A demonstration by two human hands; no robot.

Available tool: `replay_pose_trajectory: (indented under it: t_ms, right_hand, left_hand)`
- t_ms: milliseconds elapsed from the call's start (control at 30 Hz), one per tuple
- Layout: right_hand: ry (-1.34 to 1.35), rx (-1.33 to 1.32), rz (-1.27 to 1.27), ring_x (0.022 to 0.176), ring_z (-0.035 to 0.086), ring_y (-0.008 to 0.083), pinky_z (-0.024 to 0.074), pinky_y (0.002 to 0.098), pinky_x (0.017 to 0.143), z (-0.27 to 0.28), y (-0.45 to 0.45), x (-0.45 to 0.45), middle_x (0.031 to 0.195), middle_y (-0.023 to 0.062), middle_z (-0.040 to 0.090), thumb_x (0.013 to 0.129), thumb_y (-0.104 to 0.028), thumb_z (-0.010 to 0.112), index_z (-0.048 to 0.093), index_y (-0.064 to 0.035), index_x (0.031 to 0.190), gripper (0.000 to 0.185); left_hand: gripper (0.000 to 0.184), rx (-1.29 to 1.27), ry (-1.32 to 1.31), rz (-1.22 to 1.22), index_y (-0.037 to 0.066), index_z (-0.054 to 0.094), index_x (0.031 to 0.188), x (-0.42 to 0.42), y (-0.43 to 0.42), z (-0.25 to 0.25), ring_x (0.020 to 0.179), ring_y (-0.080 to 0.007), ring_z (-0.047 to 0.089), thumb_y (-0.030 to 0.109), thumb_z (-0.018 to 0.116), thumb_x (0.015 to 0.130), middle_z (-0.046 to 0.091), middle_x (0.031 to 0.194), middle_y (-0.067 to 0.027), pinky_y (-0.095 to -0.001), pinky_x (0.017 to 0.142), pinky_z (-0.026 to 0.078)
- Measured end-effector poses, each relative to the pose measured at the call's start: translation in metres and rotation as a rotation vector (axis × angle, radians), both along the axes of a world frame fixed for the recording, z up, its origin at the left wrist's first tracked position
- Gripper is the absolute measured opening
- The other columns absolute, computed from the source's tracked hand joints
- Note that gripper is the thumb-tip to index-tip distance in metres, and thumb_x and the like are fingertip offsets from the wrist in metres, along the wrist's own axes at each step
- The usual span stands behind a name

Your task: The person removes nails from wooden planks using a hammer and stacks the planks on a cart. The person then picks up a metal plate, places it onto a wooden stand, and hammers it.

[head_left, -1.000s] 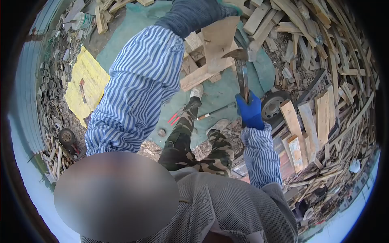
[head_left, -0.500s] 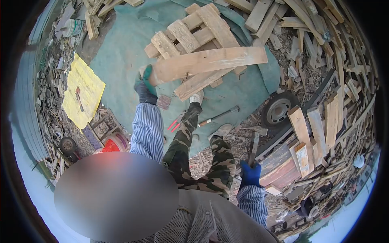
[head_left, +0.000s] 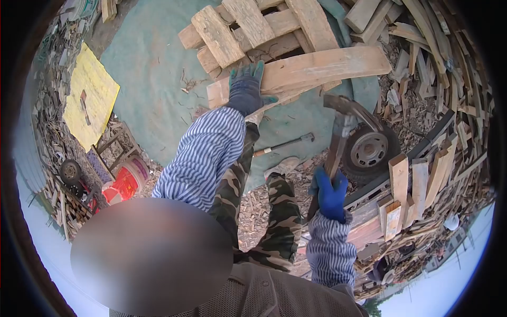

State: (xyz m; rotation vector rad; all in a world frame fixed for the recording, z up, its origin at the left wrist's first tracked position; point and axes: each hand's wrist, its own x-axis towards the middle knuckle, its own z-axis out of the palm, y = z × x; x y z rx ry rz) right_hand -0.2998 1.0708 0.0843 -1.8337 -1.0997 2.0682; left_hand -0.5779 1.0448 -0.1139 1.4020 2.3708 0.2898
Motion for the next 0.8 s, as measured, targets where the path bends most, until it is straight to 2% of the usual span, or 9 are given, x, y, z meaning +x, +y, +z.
replay_pose_trajectory:
  t_ms: [67, 167, 300, 367, 467, 567, 667, 767, 800]
  right_hand:
    - [-0.141, 0.034, 0.132, 0.047, 0.051, 0.0128, 0.0427, 0.0272, 0.044, -0.032, 0.014, 0.001, 0.061, 0.0032, 0.052, 0.094, -0.015, 0.061, 0.058, -0.0024, 0.088, 0.015]
    - [-0.114, 0.031, 0.072, 0.048, 0.049, 0.0080, 0.0405, 0.0257, 0.045, -0.043, 0.013, -0.005, 0.060, 0.0002, 0.052, 0.095, -0.016, 0.063, 0.057, -0.0035, 0.089, 0.015]
    - [-0.132, 0.097, 0.080, 0.048, 0.048, 0.0068, 0.0397, 0.0246, 0.045, -0.053, 0.011, 0.001, 0.060, -0.0005, 0.052, 0.094, -0.016, 0.065, 0.058, -0.0038, 0.088, 0.015]
    - [-0.130, 0.126, 0.084, 0.048, 0.048, 0.0062, 0.0395, 0.0243, 0.045, -0.059, 0.009, 0.002, 0.060, -0.0008, 0.052, 0.094, -0.016, 0.065, 0.058, -0.0037, 0.088, 0.016]
    - [-0.136, 0.092, 0.103, 0.049, 0.047, 0.0053, 0.0390, 0.0240, 0.045, -0.064, 0.018, -0.004, 0.061, -0.0009, 0.053, 0.094, -0.016, 0.065, 0.059, -0.0029, 0.090, 0.015]
    - [-0.089, 0.129, 0.168, 0.050, 0.048, 0.0056, 0.0386, 0.0238, 0.046, -0.066, 0.030, -0.012, 0.061, -0.0006, 0.054, 0.094, -0.015, 0.065, 0.060, -0.0024, 0.091, 0.014]
    - [0.121, 0.236, 0.161, 0.051, 0.050, 0.0099, 0.0412, 0.0255, 0.047, -0.071, 0.034, -0.027, 0.066, 0.0008, 0.053, 0.093, -0.013, 0.063, 0.056, -0.0025, 0.093, 0.013]
    - [0.234, 0.235, 0.096, 0.050, 0.048, 0.0104, 0.0412, 0.0264, 0.048, -0.108, 0.030, -0.040, 0.064, 0.0006, 0.053, 0.092, -0.015, 0.066, 0.056, -0.0029, 0.090, 0.016]
    - [0.180, 0.163, 0.116, 0.050, 0.048, 0.0093, 0.0390, 0.0260, 0.047, -0.133, 0.030, -0.046, 0.063, 0.0002, 0.052, 0.091, -0.014, 0.068, 0.057, -0.0028, 0.089, 0.016]
  left_hand:
    - [0.113, -0.267, -0.086, -0.013, 0.013, 0.035, 0.150, -0.009, 0.020, -0.003, 0.136, -0.0409, 0.037, 0.062, 0.083, 0.061, 0.041, 0.144, -0.0226, -0.0552, 0.113, 0.027]
    - [0.118, -0.274, -0.104, -0.055, 0.013, 0.032, 0.152, -0.017, 0.022, 0.008, 0.137, -0.0417, 0.036, 0.063, 0.084, 0.058, 0.040, 0.145, -0.0254, -0.0550, 0.112, 0.028]
    - [0.117, -0.257, -0.084, 0.112, 0.012, 0.032, 0.152, 0.002, 0.021, 0.023, 0.137, -0.0433, 0.035, 0.063, 0.083, 0.059, 0.038, 0.146, -0.0272, -0.0580, 0.110, 0.029]
    - [0.116, -0.257, -0.104, 0.225, 0.012, 0.032, 0.151, 0.020, 0.026, 0.020, 0.136, -0.0440, 0.037, 0.062, 0.082, 0.060, 0.038, 0.145, -0.0278, -0.0598, 0.109, 0.029]
    - [0.112, -0.166, 0.003, 0.232, 0.008, 0.031, 0.149, 0.038, 0.023, 0.000, 0.129, -0.0416, 0.040, 0.060, 0.081, 0.063, 0.041, 0.138, -0.0244, -0.0609, 0.105, 0.031]
    - [0.110, -0.108, 0.025, 0.213, 0.005, 0.030, 0.147, 0.040, 0.022, -0.005, 0.126, -0.0383, 0.041, 0.062, 0.078, 0.067, 0.043, 0.134, -0.0216, -0.0578, 0.106, 0.031]
    - [0.110, -0.127, -0.008, 0.222, 0.004, 0.030, 0.148, 0.036, 0.025, -0.002, 0.125, -0.0371, 0.042, 0.063, 0.077, 0.068, 0.044, 0.134, -0.0213, -0.0566, 0.107, 0.030]
    - [0.110, -0.140, -0.022, 0.216, 0.004, 0.030, 0.148, 0.037, 0.023, -0.003, 0.124, -0.0365, 0.043, 0.065, 0.075, 0.069, 0.045, 0.133, -0.0214, -0.0562, 0.107, 0.031]
    - [0.110, -0.142, -0.012, 0.216, 0.004, 0.029, 0.148, 0.037, 0.023, -0.003, 0.124, -0.0365, 0.043, 0.065, 0.074, 0.069, 0.045, 0.132, -0.0215, -0.0562, 0.107, 0.031]
